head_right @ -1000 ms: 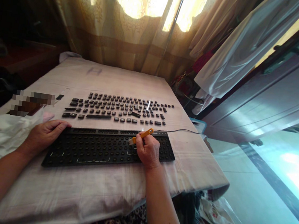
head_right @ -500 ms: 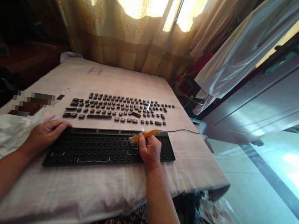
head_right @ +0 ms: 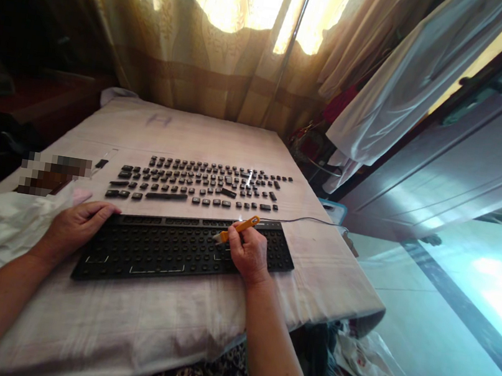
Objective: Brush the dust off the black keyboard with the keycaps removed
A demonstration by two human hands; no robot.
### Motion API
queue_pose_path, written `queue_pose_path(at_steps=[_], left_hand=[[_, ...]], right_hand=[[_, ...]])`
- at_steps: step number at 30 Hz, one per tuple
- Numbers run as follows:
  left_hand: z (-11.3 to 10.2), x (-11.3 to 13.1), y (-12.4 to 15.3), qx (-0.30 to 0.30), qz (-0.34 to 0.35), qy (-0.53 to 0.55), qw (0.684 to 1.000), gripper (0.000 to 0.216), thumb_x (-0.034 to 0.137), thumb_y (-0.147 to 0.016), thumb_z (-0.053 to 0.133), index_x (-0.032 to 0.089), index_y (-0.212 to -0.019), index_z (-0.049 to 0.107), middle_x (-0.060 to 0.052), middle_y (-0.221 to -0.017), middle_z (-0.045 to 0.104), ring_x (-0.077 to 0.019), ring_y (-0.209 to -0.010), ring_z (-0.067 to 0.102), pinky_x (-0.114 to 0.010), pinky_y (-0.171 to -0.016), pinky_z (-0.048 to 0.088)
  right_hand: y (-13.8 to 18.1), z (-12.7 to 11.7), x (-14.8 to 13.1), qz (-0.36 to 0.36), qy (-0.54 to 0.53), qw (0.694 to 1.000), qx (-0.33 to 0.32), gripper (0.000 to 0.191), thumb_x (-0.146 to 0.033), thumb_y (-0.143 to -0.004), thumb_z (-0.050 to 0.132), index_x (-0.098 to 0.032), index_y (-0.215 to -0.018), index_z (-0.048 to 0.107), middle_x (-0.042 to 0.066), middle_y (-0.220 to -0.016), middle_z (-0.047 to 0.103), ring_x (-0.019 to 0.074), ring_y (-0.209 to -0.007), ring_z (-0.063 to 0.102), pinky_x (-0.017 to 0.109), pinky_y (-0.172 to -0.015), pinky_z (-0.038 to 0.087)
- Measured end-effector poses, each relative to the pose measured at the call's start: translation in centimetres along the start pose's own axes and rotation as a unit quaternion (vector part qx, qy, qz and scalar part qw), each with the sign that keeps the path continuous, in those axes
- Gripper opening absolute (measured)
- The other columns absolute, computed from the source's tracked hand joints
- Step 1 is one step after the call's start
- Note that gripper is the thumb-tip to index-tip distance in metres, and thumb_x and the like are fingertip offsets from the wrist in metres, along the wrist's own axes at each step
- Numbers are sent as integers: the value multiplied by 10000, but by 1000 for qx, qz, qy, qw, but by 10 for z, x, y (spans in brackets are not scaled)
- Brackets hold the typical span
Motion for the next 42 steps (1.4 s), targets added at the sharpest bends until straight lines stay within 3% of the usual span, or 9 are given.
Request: queue_pose_path(at_steps=[8, 16, 22, 31, 42], left_hand=[[-1, -1, 0, -1, 3, -1, 1000, 431, 594, -810, 448, 279, -856, 738, -19, -987, 801, -251, -983, 736, -351, -921, 576], [-2, 1, 0, 1, 4, 2, 1000, 418, 585, -812, 454, 281, -857, 737, -13, -979, 801, -244, -971, 735, -342, -927, 573], [-2, 3, 0, -3, 8, 0, 1000, 427, 595, -808, 443, 278, -841, 728, -18, -981, 799, -248, -974, 735, -348, -930, 577], [-3, 2, 0, 2, 6, -7, 1000, 430, 604, -811, 441, 284, -843, 727, -9, -962, 802, -249, -971, 739, -349, -904, 582], [-2, 2, 0, 3, 9, 0, 1000, 410, 587, -812, 453, 288, -843, 732, -5, -952, 799, -241, -950, 735, -339, -915, 575]], right_hand=[[1, -10, 9, 39, 8, 997, 70, 263, -388, -926, 560, -211, -814, 719, 75, -741, 777, 240, -677, 760, 310, -664, 600], [0, -3, 0, -4, 29, 999, 24, 247, -340, -921, 551, -204, -809, 724, 75, -710, 776, 234, -655, 762, 305, -671, 599], [-1, 0, -1, 1, 7, 1000, -2, 234, -339, -914, 552, -212, -824, 726, 62, -722, 775, 224, -653, 755, 304, -689, 609], [0, -10, 6, 37, 1, 998, 54, 246, -368, -916, 558, -215, -793, 706, 64, -707, 773, 231, -636, 748, 309, -651, 602], [-1, -2, 1, 20, 23, 999, 10, 254, -363, -903, 541, -227, -794, 727, 62, -709, 777, 224, -652, 747, 306, -689, 607]])
Point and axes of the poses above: each hand's wrist, its own y-axis away from the middle knuckle, its own z-axis out of the palm, x = y × z, the point moved 7 cm from there along -y, towards the middle knuckle
